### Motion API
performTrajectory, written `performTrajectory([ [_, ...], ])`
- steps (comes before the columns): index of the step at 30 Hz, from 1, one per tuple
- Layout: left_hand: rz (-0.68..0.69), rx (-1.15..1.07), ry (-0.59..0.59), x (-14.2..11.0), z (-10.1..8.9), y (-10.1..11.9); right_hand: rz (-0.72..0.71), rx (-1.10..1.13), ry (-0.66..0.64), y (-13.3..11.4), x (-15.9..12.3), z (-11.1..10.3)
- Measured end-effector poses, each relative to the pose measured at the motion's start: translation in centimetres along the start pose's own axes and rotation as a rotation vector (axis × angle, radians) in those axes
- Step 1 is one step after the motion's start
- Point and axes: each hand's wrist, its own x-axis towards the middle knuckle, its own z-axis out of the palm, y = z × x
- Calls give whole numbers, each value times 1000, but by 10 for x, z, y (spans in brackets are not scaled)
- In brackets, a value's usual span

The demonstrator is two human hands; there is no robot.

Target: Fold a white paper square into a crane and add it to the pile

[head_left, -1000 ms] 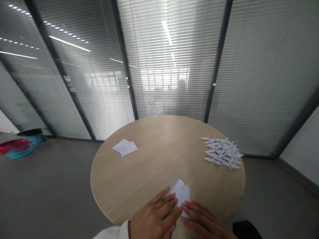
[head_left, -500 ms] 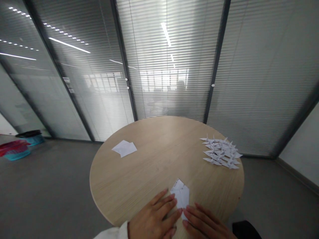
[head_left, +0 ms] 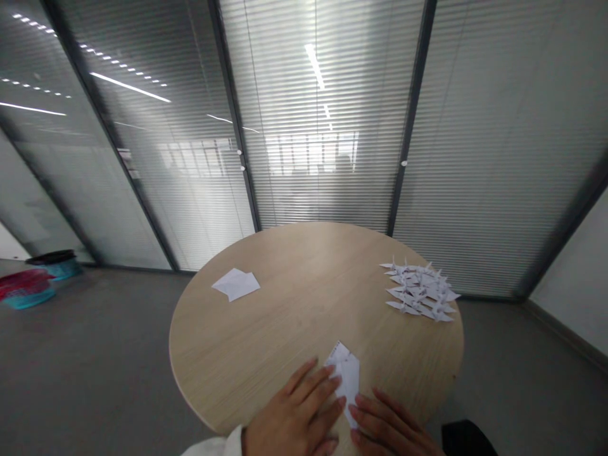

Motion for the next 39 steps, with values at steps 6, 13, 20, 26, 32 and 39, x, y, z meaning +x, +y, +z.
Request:
performTrajectory([
  [6,1,13,23,5,-16,17,41,9,42,-3,-4,6],
  [13,21,104,47,-2,4,20,189,-83,19,-7,-2,10],
  [20,-3,150,145,-1,22,24,150,-70,107,-8,14,0],
  [26,15,144,207,-1,32,23,195,50,179,-7,18,1],
  [32,17,112,265,0,29,21,220,145,116,-8,15,4],
  [39,66,-24,-8,6,-12,11,283,187,114,-8,11,4],
])
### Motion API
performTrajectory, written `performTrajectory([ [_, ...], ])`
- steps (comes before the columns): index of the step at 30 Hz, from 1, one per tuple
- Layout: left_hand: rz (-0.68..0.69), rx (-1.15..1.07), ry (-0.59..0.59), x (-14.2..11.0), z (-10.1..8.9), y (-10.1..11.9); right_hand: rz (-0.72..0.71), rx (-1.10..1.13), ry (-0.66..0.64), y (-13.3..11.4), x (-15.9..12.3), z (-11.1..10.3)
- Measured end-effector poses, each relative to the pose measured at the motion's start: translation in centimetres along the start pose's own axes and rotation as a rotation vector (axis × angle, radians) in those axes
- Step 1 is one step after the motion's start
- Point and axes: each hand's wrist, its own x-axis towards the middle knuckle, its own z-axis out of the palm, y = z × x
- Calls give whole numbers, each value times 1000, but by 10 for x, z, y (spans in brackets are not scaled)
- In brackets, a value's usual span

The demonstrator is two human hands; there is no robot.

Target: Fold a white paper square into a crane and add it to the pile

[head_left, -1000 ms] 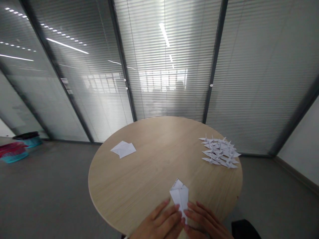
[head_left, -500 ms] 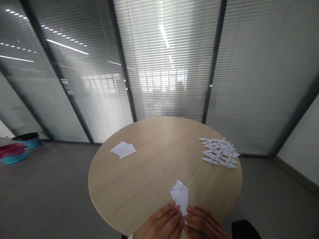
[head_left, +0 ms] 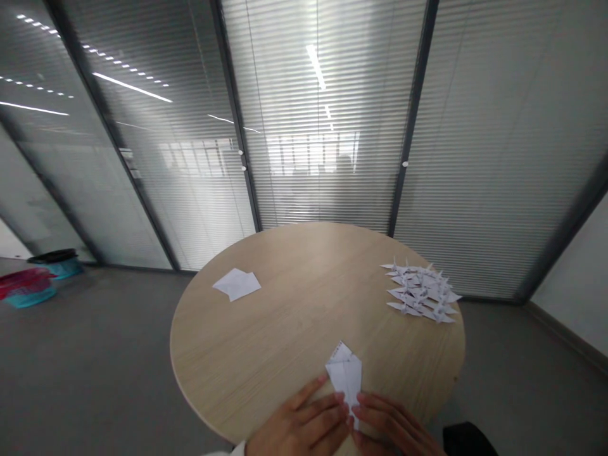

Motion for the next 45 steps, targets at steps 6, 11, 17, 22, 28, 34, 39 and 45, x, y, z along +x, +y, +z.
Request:
performTrajectory([
  [6,-88,-63,-129,-4,-7,-11,-4,-11,-18,5,-10,6],
  [11,-43,-132,-133,-8,1,-23,-85,-51,-75,7,-10,2],
  [17,-53,-126,-104,1,-1,-18,-209,-108,-83,5,-5,-5],
  [22,-110,-54,-115,6,-8,-10,-250,-104,-91,6,-6,-6],
  [28,-45,-11,-100,-3,13,-17,-268,-115,-91,8,-6,-6],
  [34,-69,-87,-135,-8,23,-22,-308,-125,-103,8,-2,-8],
  [39,-134,-137,-146,-3,11,-21,-298,-103,-143,8,0,-12],
  [45,-318,-217,-98,0,6,-22,-285,-97,-157,11,3,-11],
])
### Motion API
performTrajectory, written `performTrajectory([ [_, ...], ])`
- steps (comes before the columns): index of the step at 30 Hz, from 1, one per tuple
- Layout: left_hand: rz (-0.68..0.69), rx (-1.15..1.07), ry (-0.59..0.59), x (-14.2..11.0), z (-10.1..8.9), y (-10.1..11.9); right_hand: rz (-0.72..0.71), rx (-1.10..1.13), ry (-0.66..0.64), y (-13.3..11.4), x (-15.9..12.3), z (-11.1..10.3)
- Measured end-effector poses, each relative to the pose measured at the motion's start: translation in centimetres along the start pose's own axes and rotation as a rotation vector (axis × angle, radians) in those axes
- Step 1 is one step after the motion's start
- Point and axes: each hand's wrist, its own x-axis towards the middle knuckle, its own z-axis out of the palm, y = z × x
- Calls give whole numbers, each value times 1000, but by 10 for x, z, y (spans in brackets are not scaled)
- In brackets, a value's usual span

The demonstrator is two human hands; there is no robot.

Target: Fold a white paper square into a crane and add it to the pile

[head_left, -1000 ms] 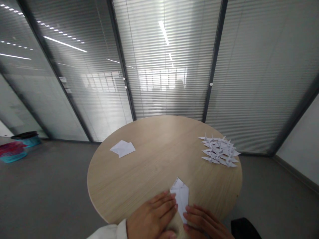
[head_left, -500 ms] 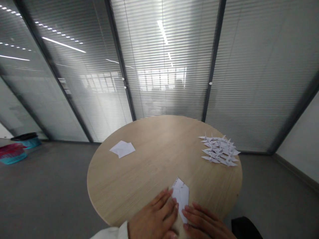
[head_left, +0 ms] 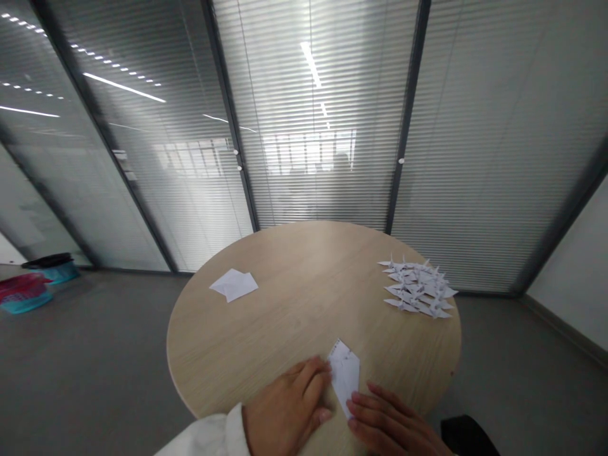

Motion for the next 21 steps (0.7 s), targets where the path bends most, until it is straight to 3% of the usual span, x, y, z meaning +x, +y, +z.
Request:
performTrajectory([
  [3,-88,-74,15,5,-2,0,61,-10,22,1,2,1],
  [12,-212,-220,57,12,1,-1,416,-47,57,9,8,17],
  [17,-282,-292,93,12,2,2,433,8,1,13,9,23],
  [21,-215,-326,79,11,4,2,451,56,33,13,8,23],
])
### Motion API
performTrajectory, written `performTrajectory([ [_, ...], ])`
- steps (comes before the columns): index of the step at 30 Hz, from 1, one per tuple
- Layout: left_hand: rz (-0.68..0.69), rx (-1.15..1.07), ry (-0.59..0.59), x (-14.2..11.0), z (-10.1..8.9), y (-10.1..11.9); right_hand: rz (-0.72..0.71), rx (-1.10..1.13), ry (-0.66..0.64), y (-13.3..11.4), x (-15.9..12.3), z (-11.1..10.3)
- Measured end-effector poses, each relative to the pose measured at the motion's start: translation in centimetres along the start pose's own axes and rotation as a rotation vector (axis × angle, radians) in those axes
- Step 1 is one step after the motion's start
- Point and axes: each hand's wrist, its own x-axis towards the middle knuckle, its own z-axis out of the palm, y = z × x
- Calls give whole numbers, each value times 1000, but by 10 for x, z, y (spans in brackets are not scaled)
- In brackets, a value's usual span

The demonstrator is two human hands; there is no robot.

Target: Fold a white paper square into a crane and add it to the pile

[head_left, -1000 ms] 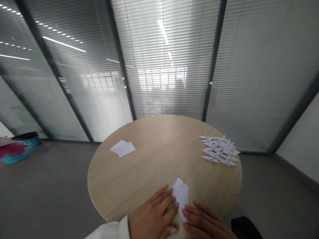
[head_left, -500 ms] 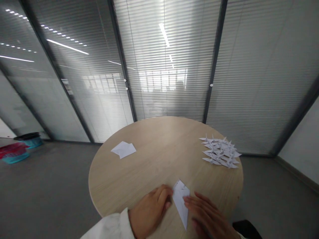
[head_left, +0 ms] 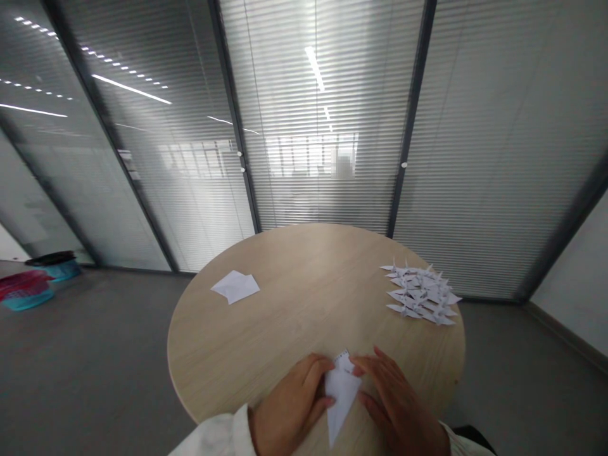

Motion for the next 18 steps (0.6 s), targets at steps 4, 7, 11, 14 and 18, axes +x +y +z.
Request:
performTrajectory([
  [4,35,-25,-16,1,0,-2,32,22,6,-1,0,0],
  [7,52,-40,-33,3,-1,-3,18,0,2,-2,-1,0],
  [11,63,-48,-47,6,0,-4,23,-60,10,0,-3,1],
  [14,63,-41,-55,7,2,-5,38,-83,11,0,-3,1],
  [18,68,-47,-47,6,3,-8,15,-2,-18,-1,1,-1],
])
